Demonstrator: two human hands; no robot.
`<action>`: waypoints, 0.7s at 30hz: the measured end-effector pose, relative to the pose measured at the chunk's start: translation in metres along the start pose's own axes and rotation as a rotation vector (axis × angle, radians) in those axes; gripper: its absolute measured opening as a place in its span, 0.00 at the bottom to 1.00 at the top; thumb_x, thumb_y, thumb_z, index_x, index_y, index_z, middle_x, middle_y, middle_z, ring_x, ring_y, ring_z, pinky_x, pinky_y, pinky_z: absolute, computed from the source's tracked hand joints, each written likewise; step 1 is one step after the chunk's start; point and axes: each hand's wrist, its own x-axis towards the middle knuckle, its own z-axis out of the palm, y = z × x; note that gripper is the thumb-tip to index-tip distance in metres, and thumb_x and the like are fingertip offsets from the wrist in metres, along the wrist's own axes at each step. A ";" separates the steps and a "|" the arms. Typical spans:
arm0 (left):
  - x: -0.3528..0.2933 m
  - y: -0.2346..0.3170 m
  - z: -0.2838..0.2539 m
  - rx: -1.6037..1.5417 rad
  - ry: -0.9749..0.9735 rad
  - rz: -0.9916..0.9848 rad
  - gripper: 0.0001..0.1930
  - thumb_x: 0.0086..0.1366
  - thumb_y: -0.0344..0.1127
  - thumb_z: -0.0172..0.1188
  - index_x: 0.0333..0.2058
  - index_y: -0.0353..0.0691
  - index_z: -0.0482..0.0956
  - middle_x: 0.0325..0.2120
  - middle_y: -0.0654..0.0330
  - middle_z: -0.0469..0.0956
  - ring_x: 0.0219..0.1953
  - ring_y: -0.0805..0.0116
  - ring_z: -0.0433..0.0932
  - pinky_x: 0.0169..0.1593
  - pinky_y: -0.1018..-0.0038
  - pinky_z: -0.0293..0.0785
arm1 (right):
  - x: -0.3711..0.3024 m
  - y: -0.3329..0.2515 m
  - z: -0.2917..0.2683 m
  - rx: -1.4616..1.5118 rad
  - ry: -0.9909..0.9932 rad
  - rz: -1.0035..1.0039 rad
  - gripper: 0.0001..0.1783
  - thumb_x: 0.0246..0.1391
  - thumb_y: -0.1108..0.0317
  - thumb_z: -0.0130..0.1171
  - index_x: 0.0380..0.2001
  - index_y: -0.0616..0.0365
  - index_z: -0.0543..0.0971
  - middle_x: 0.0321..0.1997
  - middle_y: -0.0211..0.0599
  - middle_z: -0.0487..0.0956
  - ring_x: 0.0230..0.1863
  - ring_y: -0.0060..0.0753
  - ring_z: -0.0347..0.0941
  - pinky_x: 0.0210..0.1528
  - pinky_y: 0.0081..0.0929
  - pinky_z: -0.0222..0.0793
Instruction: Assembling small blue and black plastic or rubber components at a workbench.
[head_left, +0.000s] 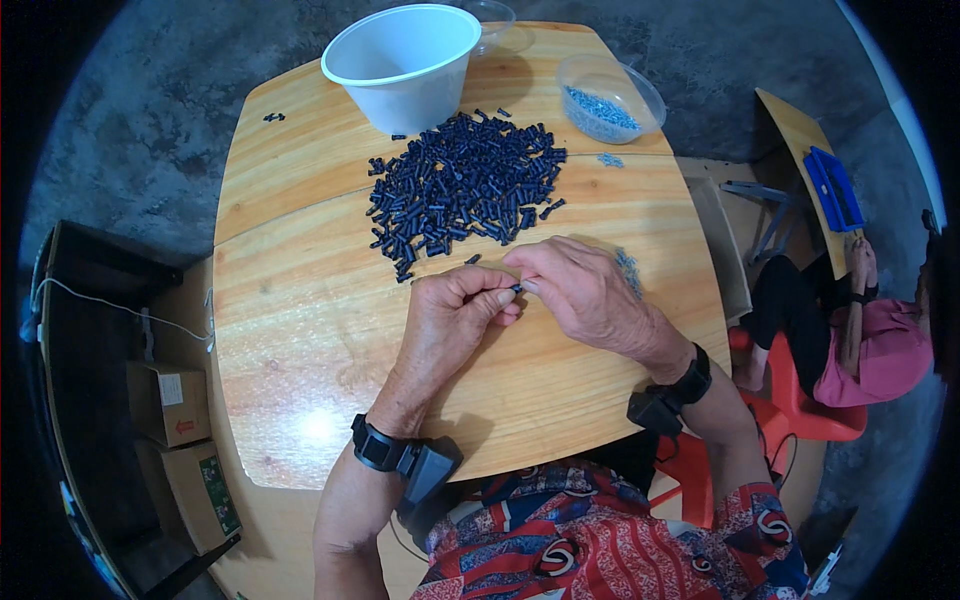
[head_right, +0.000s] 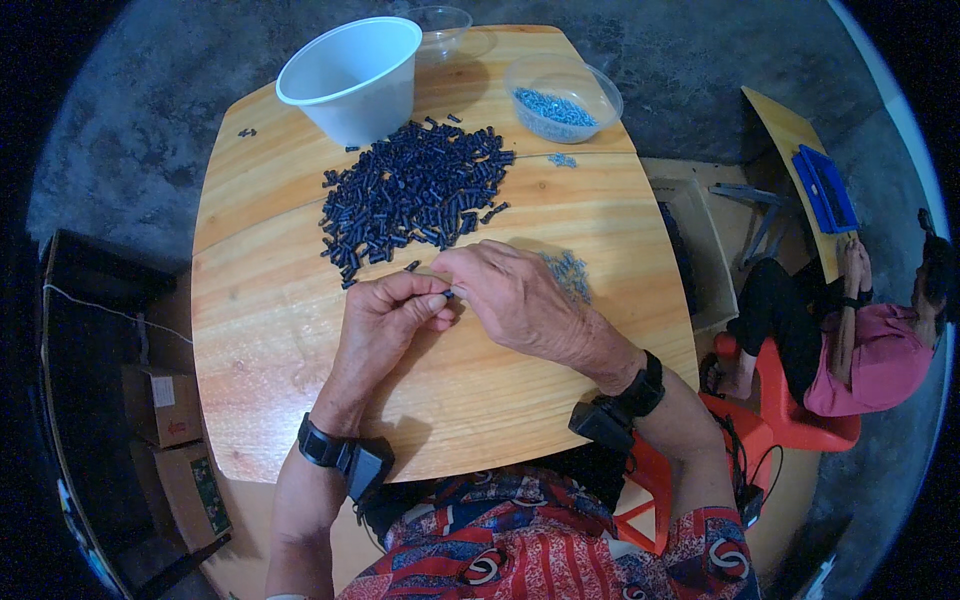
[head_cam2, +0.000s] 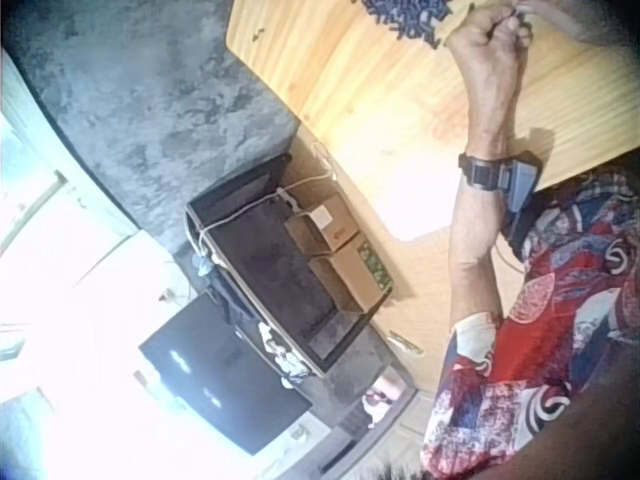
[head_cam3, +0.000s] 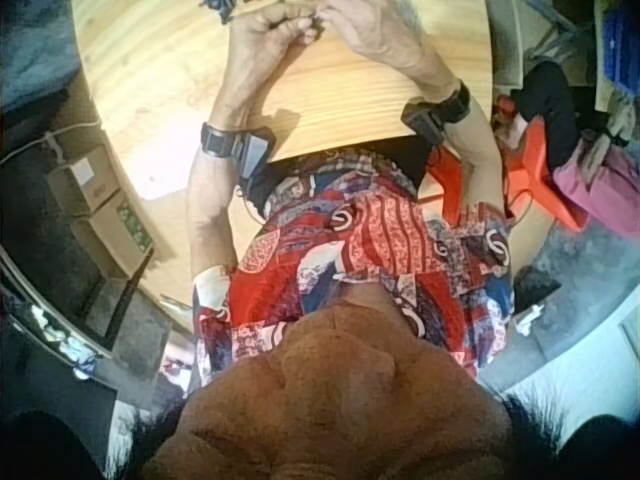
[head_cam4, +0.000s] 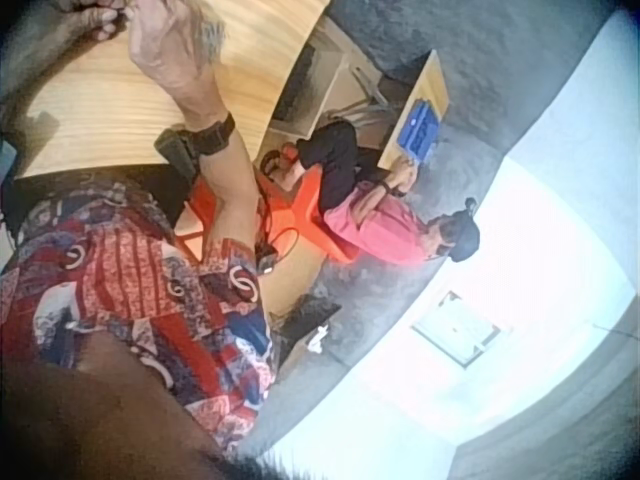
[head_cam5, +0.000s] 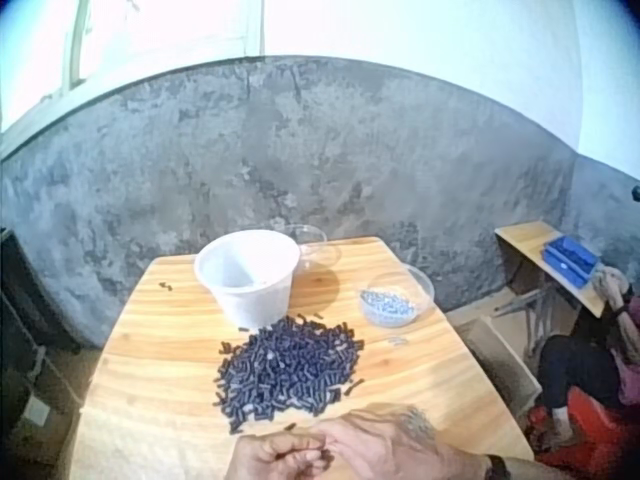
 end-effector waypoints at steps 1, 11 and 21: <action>0.000 0.000 0.000 0.019 0.000 0.006 0.06 0.62 0.22 0.56 0.37 0.28 0.79 0.28 0.55 0.80 0.30 0.73 0.79 0.36 0.79 0.78 | 0.000 0.000 0.000 -0.014 -0.013 0.000 0.10 0.51 0.76 0.52 0.39 0.63 0.72 0.32 0.48 0.76 0.36 0.48 0.75 0.39 0.38 0.71; 0.001 -0.004 0.000 0.015 0.003 0.037 0.06 0.62 0.22 0.55 0.37 0.28 0.79 0.28 0.56 0.80 0.30 0.73 0.79 0.36 0.80 0.78 | 0.005 -0.010 0.003 -0.058 0.005 0.004 0.10 0.48 0.75 0.56 0.36 0.61 0.71 0.31 0.46 0.77 0.35 0.49 0.75 0.37 0.39 0.71; 0.002 0.002 -0.002 -0.158 0.036 -0.004 0.06 0.63 0.23 0.55 0.37 0.30 0.79 0.29 0.57 0.80 0.29 0.74 0.79 0.36 0.80 0.78 | 0.007 -0.012 0.011 0.112 0.100 0.223 0.06 0.52 0.74 0.53 0.34 0.61 0.73 0.29 0.44 0.77 0.31 0.43 0.76 0.33 0.34 0.72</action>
